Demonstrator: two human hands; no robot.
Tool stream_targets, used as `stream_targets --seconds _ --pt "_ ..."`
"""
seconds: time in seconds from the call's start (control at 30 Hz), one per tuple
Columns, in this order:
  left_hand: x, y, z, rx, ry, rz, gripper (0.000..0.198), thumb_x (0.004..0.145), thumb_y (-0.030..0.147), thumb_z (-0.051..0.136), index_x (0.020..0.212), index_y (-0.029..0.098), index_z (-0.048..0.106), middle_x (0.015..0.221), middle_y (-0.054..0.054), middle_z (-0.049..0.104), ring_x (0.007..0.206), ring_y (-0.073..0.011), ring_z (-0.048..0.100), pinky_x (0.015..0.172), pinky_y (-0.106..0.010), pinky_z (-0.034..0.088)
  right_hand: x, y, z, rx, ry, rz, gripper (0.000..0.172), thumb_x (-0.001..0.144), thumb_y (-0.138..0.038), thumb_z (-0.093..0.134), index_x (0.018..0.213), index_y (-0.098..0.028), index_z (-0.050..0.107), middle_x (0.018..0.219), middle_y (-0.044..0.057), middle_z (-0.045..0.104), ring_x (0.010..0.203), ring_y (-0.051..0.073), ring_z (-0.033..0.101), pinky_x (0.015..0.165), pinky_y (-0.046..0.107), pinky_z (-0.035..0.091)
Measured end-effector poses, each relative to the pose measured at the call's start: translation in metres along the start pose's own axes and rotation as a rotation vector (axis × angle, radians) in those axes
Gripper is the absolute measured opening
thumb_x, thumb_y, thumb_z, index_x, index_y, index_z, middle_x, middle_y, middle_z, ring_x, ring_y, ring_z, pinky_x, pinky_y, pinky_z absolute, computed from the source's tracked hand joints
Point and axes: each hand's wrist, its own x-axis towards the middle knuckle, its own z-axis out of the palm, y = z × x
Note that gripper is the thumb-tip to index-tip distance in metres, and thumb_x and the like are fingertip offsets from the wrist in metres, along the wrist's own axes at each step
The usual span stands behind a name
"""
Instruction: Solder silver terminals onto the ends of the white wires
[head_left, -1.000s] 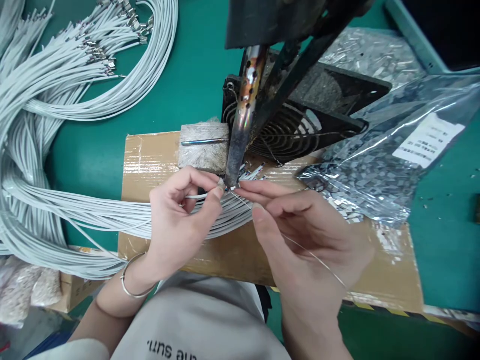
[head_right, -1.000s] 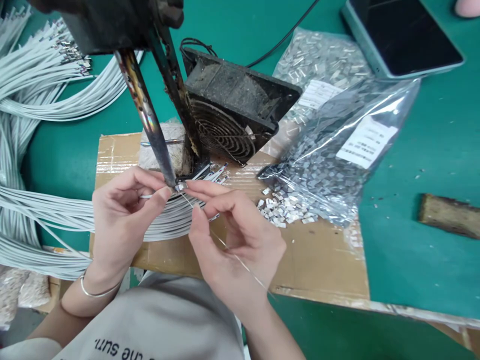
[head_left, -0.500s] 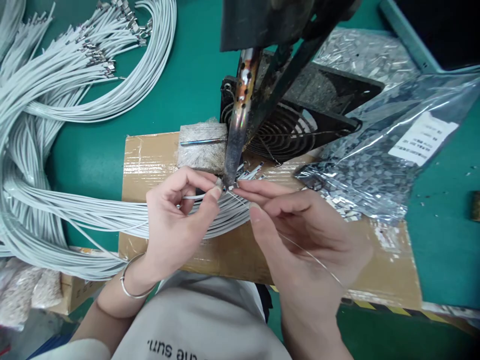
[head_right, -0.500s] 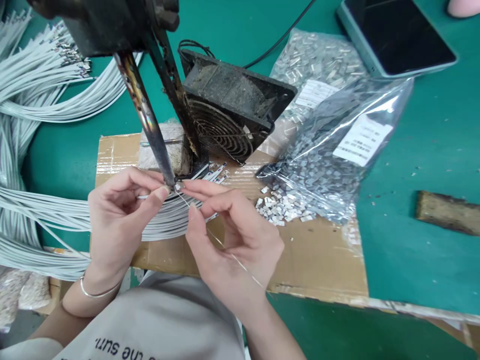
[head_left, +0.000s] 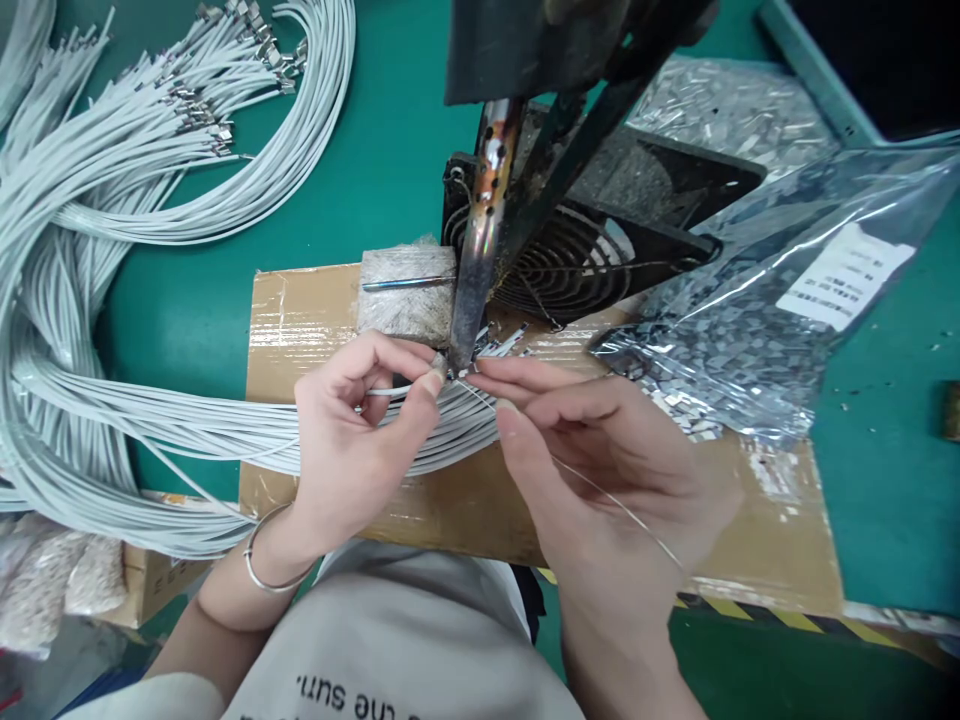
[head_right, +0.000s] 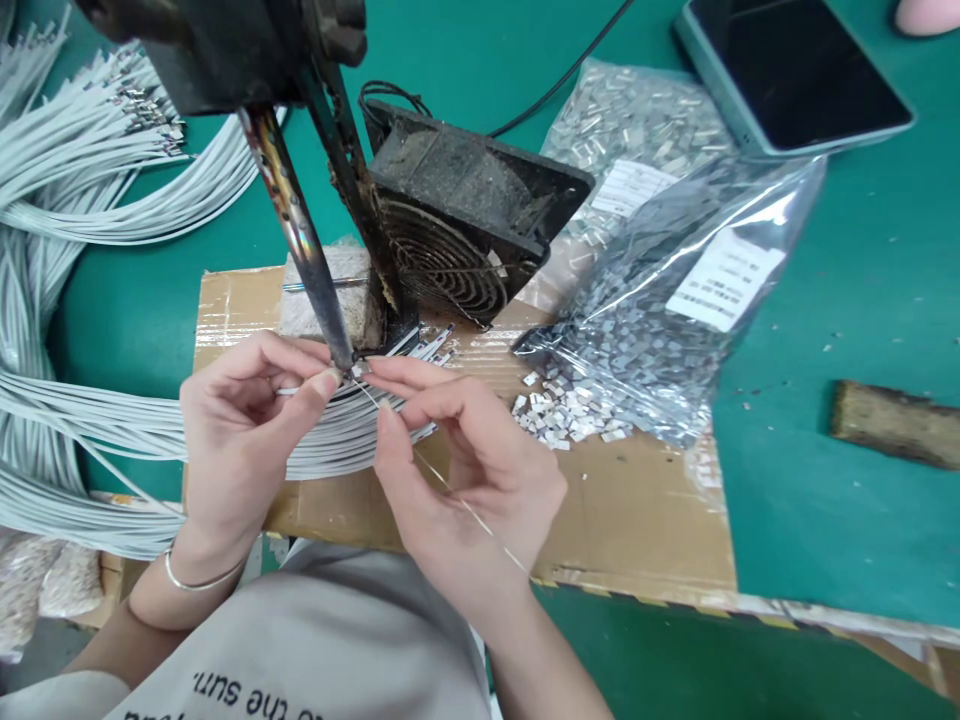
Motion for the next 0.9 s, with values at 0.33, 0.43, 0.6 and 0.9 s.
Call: stream_targets --seconds 0.33,0.43,0.6,0.9 --pt "-0.0003 -0.0046 -0.0007 -0.006 -0.004 0.054 0.015 0.078 0.007 0.077 0.072 0.019 0.071 0.086 -0.003 0.079 0.071 -0.0127 0.062 0.047 -0.025 0.030 0.0013 0.0005 0.0013 -0.021 -0.001 -0.054 0.022 0.090 -0.001 0.071 0.085 -0.022 0.069 0.109 0.002 0.084 0.102 0.017 0.081 0.096 0.029 0.067" --pt "0.0001 -0.0059 -0.0001 -0.008 -0.007 0.059 0.016 0.078 0.006 0.077 0.071 0.019 0.071 0.084 -0.002 0.079 0.067 -0.0111 0.059 0.046 -0.024 0.028 0.0017 0.0010 0.0015 -0.035 0.006 -0.056 0.022 0.089 0.000 0.071 0.084 -0.022 0.069 0.106 0.001 0.084 0.100 0.015 0.082 0.096 0.026 0.067" --pt "0.0001 -0.0062 0.0008 -0.008 -0.005 0.055 0.015 0.079 0.007 0.076 0.072 0.019 0.072 0.085 -0.002 0.079 0.068 -0.0110 0.059 0.046 -0.024 0.027 0.0009 0.0016 0.0006 -0.049 0.004 -0.062 0.021 0.089 -0.001 0.072 0.085 -0.022 0.069 0.106 0.001 0.084 0.102 0.015 0.081 0.096 0.024 0.066" --pt "-0.0014 -0.0039 -0.0005 -0.007 -0.007 0.055 0.015 0.078 0.006 0.076 0.072 0.020 0.071 0.085 -0.002 0.079 0.070 -0.0115 0.060 0.046 -0.024 0.028 -0.0007 0.0006 0.0000 -0.072 0.019 -0.063 0.022 0.089 -0.001 0.074 0.086 -0.022 0.070 0.109 -0.001 0.084 0.101 0.013 0.081 0.094 0.021 0.066"
